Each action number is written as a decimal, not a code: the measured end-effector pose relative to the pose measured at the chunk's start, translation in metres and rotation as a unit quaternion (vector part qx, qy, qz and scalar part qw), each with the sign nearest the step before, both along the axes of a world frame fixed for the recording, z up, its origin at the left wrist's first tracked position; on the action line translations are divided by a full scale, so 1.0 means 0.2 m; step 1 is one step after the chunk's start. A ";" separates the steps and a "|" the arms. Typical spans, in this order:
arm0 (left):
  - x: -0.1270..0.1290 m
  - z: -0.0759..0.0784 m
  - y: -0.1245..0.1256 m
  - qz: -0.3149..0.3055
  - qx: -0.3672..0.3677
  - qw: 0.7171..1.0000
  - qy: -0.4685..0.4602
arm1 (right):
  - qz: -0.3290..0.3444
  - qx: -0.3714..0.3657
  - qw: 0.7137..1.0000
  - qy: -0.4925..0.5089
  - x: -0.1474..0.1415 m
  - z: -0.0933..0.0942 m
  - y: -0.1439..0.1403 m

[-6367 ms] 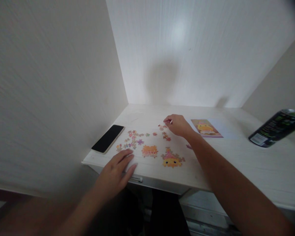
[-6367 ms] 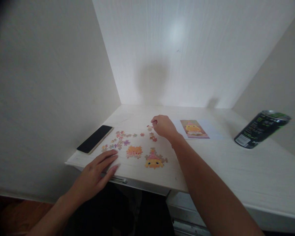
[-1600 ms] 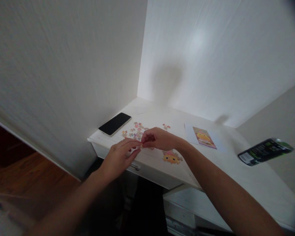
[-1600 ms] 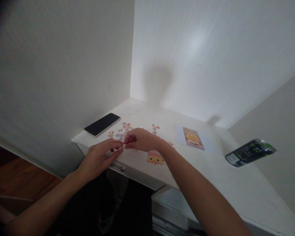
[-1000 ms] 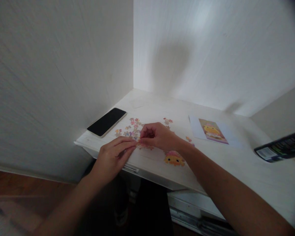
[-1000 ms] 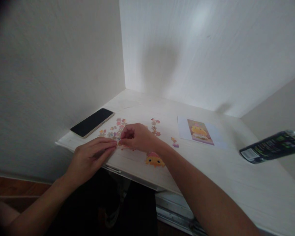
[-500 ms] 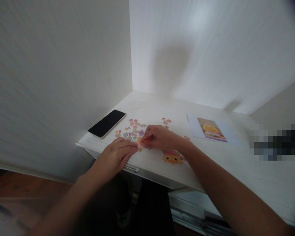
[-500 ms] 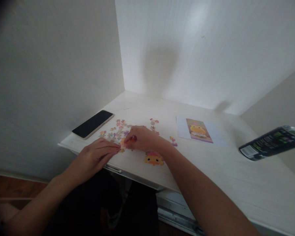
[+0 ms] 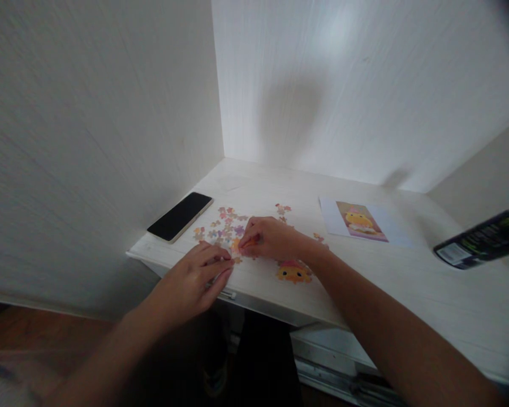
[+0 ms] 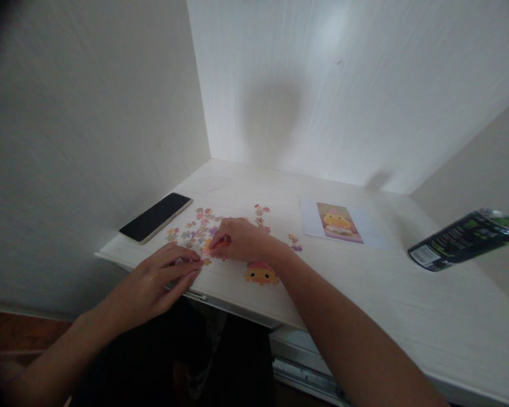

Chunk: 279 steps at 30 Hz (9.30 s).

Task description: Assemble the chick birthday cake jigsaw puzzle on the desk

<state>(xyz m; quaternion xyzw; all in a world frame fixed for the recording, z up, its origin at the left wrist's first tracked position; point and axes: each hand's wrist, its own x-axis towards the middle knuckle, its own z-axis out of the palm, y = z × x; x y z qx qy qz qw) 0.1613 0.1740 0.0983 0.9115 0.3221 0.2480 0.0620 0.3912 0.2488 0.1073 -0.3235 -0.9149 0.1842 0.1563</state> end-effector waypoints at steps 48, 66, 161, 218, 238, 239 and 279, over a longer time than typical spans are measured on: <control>0.01 -0.10 -0.20 0.079 0.023 0.995 -0.049 | -0.091 -0.008 0.993 0.072 -0.04 -0.02 -0.05; -0.30 -0.03 0.01 0.160 0.054 0.986 -0.001 | -0.371 0.190 0.859 0.298 0.19 0.04 0.14; 0.06 -0.08 -0.05 0.034 -0.028 0.997 -0.064 | -0.040 -0.088 0.995 -0.009 -0.02 0.06 -0.07; 0.03 -0.06 -0.05 0.113 0.009 0.974 -0.194 | -0.074 -0.234 0.941 0.234 -0.07 0.01 -0.04; -0.06 -0.07 -0.04 0.036 0.028 0.993 -0.106 | -0.083 -0.073 0.993 0.033 0.00 0.08 -0.05; -0.06 -0.07 -0.05 0.034 0.024 0.994 -0.105 | -0.073 -0.065 0.995 0.015 0.00 0.08 -0.05; 0.09 -0.06 -0.09 0.044 -0.001 0.998 -0.037 | -0.149 0.051 0.986 0.048 -0.03 0.00 0.02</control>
